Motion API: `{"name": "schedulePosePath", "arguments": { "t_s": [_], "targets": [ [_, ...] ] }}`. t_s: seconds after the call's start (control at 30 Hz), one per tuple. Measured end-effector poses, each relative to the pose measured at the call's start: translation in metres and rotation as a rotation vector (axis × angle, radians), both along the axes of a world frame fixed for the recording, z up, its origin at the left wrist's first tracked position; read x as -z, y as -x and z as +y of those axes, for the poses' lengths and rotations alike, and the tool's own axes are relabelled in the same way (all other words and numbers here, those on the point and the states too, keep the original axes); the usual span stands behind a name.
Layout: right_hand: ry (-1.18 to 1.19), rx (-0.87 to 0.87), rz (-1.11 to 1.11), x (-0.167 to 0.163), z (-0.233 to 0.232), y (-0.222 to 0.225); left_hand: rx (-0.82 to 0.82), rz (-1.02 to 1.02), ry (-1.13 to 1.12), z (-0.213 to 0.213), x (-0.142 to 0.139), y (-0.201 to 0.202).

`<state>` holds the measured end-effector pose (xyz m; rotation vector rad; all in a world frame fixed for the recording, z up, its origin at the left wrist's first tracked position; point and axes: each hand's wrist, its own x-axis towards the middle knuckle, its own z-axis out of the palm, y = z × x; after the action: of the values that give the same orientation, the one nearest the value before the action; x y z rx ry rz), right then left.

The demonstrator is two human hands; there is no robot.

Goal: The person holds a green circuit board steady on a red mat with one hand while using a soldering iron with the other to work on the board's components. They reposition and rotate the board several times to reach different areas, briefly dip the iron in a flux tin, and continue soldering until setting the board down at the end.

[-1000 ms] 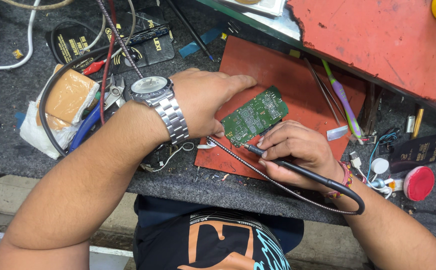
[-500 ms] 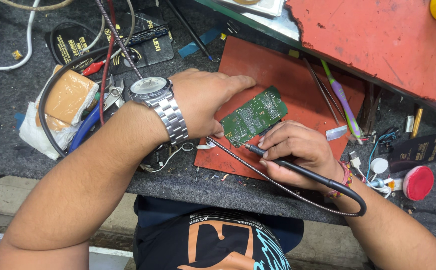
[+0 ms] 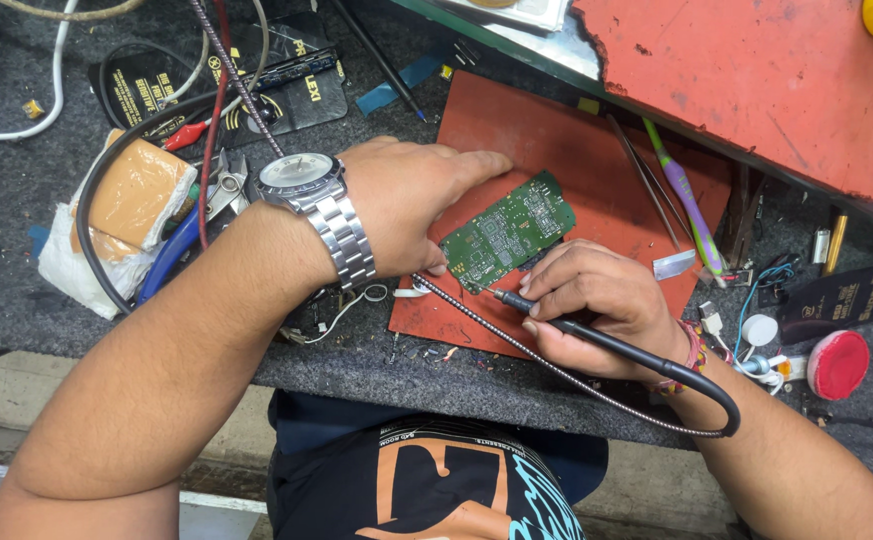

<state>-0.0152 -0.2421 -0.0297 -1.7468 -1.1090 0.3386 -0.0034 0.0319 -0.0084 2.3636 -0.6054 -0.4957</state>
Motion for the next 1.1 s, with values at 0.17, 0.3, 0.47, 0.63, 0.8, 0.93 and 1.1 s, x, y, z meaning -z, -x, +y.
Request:
{"name": "schedulePosePath", "arguments": {
  "t_s": [0.17,0.3,0.47,0.63,0.8,0.93,1.1],
  "targets": [
    [0.006,-0.002,-0.008,0.0002,0.0000,-0.0008,-0.001,0.001,-0.002,0.0001,0.0016,-0.0001],
    [0.009,-0.004,0.008,0.0009,-0.0009,-0.0007,0.009,-0.037,0.033,0.0008,0.0039,0.0002],
    [0.014,-0.006,0.018,0.0018,-0.0020,-0.0009,-0.002,0.005,0.002,0.0005,0.0015,-0.0003],
    [0.014,-0.001,0.020,0.0017,-0.0017,-0.0001,-0.007,0.021,-0.007,0.0000,-0.0021,-0.0004],
    [0.013,-0.006,0.020,0.0013,-0.0012,-0.0005,-0.007,0.026,-0.001,-0.0004,-0.0030,-0.0004],
    [0.005,-0.011,0.025,0.0008,-0.0008,-0.0006,-0.003,0.030,-0.010,0.0003,-0.0034,-0.0005],
    [0.006,-0.006,0.013,0.0005,-0.0007,-0.0009,-0.004,0.033,-0.015,-0.0008,-0.0042,-0.0004]
  ]
}}
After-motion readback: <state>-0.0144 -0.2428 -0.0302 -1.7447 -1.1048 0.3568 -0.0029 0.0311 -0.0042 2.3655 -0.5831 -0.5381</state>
